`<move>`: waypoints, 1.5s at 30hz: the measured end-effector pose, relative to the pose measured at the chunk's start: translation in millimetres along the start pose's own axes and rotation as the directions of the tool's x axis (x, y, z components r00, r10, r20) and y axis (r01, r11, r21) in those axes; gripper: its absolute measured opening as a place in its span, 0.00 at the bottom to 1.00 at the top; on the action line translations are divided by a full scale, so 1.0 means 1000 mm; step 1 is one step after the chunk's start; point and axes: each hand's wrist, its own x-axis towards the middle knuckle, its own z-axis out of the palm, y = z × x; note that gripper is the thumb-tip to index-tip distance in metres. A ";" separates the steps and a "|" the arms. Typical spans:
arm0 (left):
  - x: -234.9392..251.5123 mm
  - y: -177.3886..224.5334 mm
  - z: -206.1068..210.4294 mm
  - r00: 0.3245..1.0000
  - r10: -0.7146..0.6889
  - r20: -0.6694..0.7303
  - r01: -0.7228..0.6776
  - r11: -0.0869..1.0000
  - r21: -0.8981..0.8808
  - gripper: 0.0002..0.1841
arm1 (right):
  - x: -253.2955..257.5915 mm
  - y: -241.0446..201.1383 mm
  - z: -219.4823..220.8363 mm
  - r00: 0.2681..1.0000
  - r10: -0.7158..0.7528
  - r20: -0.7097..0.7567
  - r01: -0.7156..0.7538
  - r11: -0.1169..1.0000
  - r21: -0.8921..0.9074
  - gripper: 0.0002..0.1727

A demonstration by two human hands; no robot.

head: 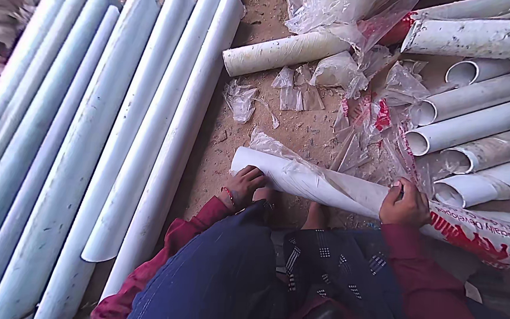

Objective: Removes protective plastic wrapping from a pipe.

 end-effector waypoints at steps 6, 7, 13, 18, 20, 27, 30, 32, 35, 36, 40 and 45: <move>-0.027 0.009 0.004 0.929 -0.232 -0.288 0.222 0.973 -0.067 0.08 | 0.016 -0.004 0.004 0.998 0.043 0.042 -0.042 0.999 -0.008 0.19; -0.027 0.010 0.004 0.913 -0.243 -0.326 0.247 0.969 -0.030 0.09 | 0.018 -0.004 0.004 0.997 0.045 0.059 -0.045 0.999 -0.009 0.19; 0.016 0.008 0.000 0.954 -0.229 -0.192 0.264 0.946 0.187 0.20 | 0.017 -0.004 0.004 0.999 0.017 0.047 -0.016 1.000 -0.012 0.19; 0.044 0.016 0.004 0.938 -0.346 -0.029 0.342 0.907 0.245 0.15 | 0.017 -0.002 0.007 0.999 0.026 0.022 -0.026 1.000 -0.014 0.19; 0.049 0.014 0.005 0.955 -0.298 -0.019 0.291 0.915 0.281 0.11 | 0.018 -0.003 0.006 1.000 0.018 0.018 -0.017 1.000 -0.012 0.19; 0.055 0.004 0.004 0.997 -0.050 0.062 0.031 0.960 0.277 0.06 | 0.018 -0.002 0.006 1.000 0.009 0.008 -0.009 1.000 -0.005 0.19; 0.057 0.002 0.003 0.992 0.059 0.114 -0.090 0.951 0.295 0.06 | 0.017 -0.001 0.006 1.000 0.022 0.021 -0.022 1.000 0.001 0.19; 0.053 0.002 0.000 0.994 0.049 0.095 -0.074 0.958 0.277 0.06 | 0.017 -0.001 0.007 0.999 0.025 0.021 -0.025 1.000 -0.002 0.19; 0.046 0.012 -0.010 0.969 -0.240 0.054 0.231 0.963 0.137 0.07 | 0.019 -0.002 0.006 0.999 0.034 0.032 -0.034 0.999 -0.003 0.19; 0.045 0.013 -0.015 0.945 -0.325 0.029 0.321 0.942 0.096 0.07 | 0.018 -0.002 0.006 0.998 0.041 0.039 -0.041 0.999 -0.004 0.19; 0.042 0.006 -0.023 0.913 -0.406 0.049 0.399 0.910 0.109 0.14 | 0.018 -0.001 0.005 0.998 0.037 0.050 -0.036 0.999 -0.020 0.19; 0.066 0.011 -0.009 0.917 -0.341 0.209 0.287 0.925 0.248 0.13 | 0.018 -0.002 0.006 0.997 0.051 0.057 -0.050 0.999 -0.007 0.19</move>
